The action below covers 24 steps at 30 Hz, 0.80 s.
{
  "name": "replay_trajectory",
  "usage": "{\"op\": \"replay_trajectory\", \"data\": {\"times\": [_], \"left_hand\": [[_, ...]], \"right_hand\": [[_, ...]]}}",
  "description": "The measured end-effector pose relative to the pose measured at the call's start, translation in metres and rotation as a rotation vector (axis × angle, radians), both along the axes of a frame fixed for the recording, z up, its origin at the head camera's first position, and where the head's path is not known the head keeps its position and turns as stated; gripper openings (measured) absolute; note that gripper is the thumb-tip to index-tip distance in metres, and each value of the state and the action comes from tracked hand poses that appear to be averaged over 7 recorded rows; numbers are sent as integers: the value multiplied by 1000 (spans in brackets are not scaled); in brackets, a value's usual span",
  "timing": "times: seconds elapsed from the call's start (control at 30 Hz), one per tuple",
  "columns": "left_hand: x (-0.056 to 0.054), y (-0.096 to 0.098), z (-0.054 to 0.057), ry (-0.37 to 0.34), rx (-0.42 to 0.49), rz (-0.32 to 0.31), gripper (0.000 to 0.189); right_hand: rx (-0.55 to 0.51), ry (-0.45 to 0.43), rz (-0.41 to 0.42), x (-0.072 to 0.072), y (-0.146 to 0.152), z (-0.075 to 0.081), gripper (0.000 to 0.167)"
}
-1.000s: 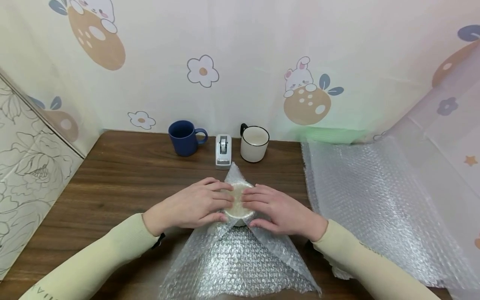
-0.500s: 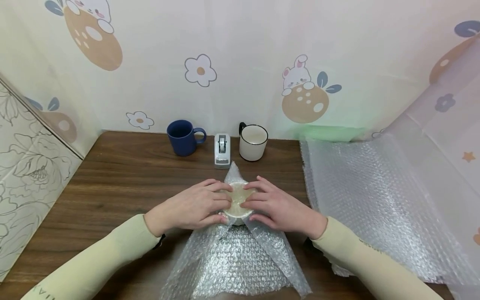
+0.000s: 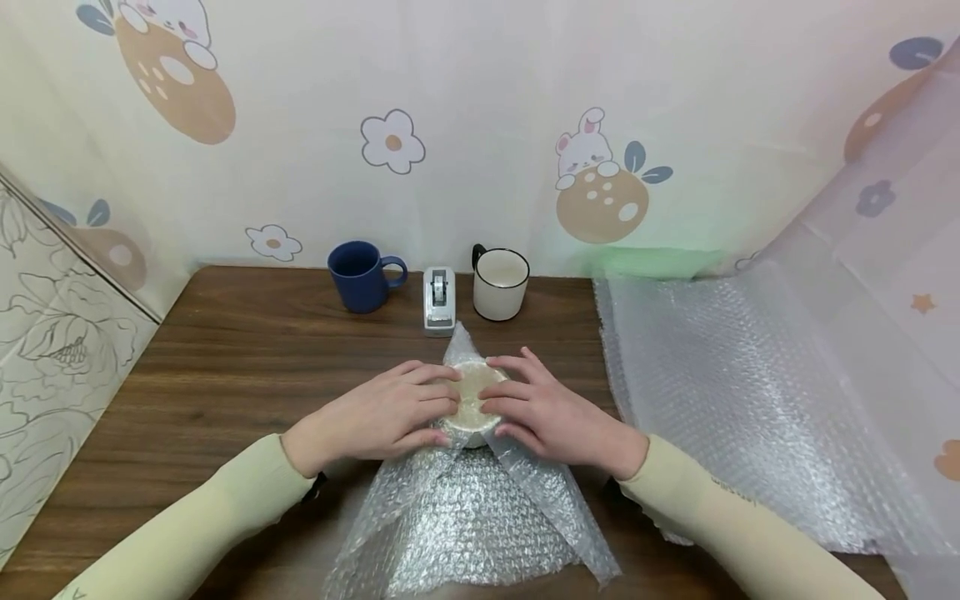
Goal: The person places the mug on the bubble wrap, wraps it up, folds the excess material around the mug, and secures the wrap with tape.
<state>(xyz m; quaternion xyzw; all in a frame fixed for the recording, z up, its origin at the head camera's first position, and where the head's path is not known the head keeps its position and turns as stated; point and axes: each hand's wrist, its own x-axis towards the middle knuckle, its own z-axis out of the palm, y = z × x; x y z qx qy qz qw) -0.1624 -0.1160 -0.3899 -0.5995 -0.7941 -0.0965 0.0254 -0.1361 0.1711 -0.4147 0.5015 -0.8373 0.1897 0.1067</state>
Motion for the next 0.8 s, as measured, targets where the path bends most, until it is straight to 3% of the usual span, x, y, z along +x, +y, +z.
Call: {"op": "replay_trajectory", "data": {"times": [0.27, 0.4, 0.47, 0.57, 0.7, 0.8], "left_hand": [[0, -2, -2, -49, 13, 23, 47], [2, -8, 1, -60, 102, 22, 49], [4, -15, 4, -24, 151, 5, 44], [7, -26, 9, 96, 172, -30, 36], [15, -41, 11, 245, 86, -77, 43], [23, -49, 8, 287, 8, -109, 52]], "right_hand": [[32, -107, -13, 1, -1, 3, 25], [68, -138, -2, -1, -1, 7, 26], [71, -136, 6, -1, -1, 8, 26], [59, -128, 18, -2, -1, 6, 25], [32, -117, 17, -2, -1, 2, 23], [11, -112, 7, -1, 0, -1, 23]]}}
